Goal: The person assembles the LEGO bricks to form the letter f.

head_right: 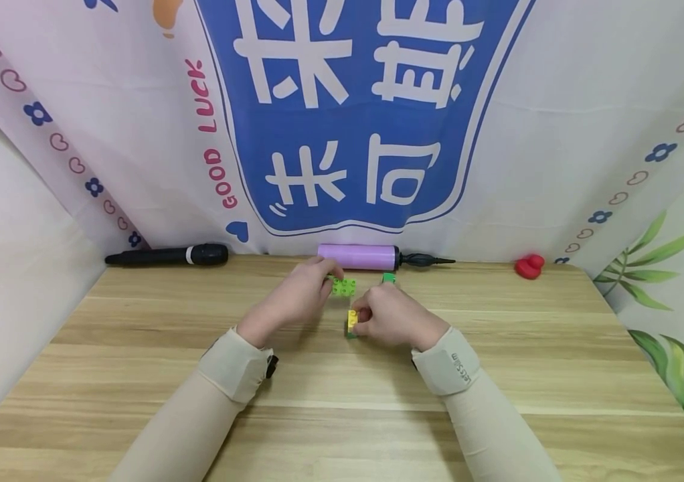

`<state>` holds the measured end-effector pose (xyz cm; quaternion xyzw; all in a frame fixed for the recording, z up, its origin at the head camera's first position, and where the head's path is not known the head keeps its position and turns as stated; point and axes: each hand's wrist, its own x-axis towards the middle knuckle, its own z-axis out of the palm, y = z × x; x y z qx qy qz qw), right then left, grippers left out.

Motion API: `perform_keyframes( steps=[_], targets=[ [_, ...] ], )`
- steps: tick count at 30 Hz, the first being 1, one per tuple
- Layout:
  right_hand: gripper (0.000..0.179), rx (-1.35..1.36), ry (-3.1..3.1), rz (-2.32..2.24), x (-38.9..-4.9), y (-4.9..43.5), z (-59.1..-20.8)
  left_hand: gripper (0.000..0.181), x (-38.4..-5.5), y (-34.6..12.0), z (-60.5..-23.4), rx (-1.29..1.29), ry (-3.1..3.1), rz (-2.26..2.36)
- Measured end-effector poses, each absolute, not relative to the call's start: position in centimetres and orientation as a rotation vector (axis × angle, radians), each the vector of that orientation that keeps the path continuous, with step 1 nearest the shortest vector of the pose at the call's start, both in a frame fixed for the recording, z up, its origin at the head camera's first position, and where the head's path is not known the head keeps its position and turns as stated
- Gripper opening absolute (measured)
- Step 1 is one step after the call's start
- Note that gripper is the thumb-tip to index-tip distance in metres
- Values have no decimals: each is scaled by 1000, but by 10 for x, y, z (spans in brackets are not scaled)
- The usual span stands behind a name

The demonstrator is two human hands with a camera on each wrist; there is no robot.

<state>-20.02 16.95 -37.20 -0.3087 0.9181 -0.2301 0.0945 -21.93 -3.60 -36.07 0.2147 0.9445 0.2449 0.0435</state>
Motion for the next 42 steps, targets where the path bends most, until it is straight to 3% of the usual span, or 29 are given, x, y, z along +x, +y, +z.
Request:
perform_keyframes(
  steps=[6, 14, 24, 30, 36, 42],
  targets=[
    [23, -858, 2860, -629, -200, 180, -361, 22, -220, -33, -355, 668, 2906, 847],
    [60, -815, 3112, -612, -197, 183, -356, 23, -216, -30, -349, 789, 2778, 978],
    [39, -956, 3004, -596, -197, 184, -349, 39, -215, -32, -345, 898, 2595, 934],
    [25, -989, 2862, -610, -198, 187, -347, 31, -212, -33, -346, 928, 2682, 679],
    [21, -957, 2828, -561, -200, 184, -349, 28, -212, -33, -351, 894, 2718, 581],
    [27, -877, 2784, -551, -197, 180, -354, 27, -210, -35, -354, 888, 2723, 476]
  ],
)
